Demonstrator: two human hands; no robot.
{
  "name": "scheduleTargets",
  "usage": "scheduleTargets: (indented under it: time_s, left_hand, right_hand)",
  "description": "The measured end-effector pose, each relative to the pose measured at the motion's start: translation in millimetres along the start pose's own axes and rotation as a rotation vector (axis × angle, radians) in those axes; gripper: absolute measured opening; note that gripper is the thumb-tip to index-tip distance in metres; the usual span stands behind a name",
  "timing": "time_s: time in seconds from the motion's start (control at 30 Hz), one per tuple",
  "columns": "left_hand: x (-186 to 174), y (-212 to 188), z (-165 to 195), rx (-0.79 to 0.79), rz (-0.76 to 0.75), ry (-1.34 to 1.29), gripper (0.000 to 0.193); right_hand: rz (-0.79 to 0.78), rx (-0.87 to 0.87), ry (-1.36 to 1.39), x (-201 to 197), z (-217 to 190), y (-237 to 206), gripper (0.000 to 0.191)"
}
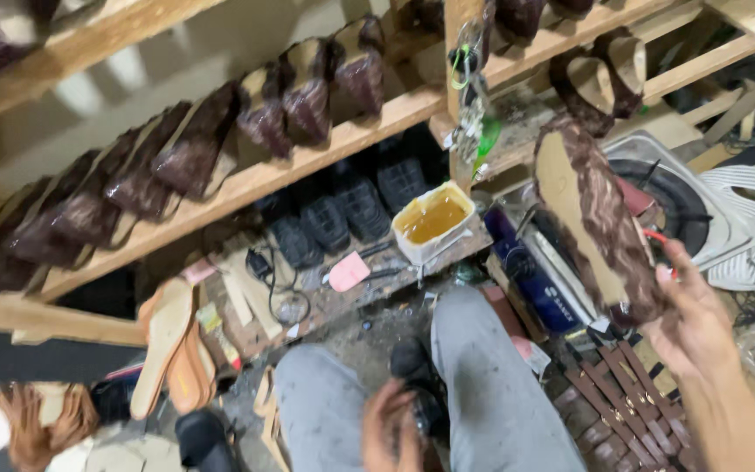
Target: The person takes a wedge sandal from a rack and sits on the floor. They repeatedly dip a finger into a container of yellow adhesive and spread it by hand along the exposed sole edge of the sandal, turning the shoe to coat different sections.
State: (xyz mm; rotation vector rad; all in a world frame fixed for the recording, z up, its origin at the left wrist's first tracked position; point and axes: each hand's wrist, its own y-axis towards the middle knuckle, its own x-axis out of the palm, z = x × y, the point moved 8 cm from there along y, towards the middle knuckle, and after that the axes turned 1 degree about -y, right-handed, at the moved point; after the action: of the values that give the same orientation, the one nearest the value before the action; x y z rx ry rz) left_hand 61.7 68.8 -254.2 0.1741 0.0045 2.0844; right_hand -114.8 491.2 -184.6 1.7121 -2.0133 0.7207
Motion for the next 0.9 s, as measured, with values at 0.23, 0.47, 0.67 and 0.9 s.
scheduleTargets:
  time_s: [0.23,0.47,0.67,0.9]
  left_hand:
    - [111.8,12.3,105.0,-0.565,-0.719,-0.631,0.053]
    - [65.8,-30.9,119.2,-1.110,-0.834,-0.671,0.081]
    - [30.8,-54.0,141.0,-0.432,-0.885,-0.531,0.094]
    - [-26.0,-71.8,86.7,-0.857,-0.189,-0.953,0.076]
  right_hand:
    - [-0.442,0.170,0.131,78.3,10.3,-78.9,0.087]
    - [-0.817,0.476,-0.360,172.8,25.7,-107.5,0.083]
    - [-0.810,0.286,-0.908,226.0,70.8,-73.0,0.063]
    - [-0.611,-0.904,-1.597,274.0,63.8,56.6,0.034]
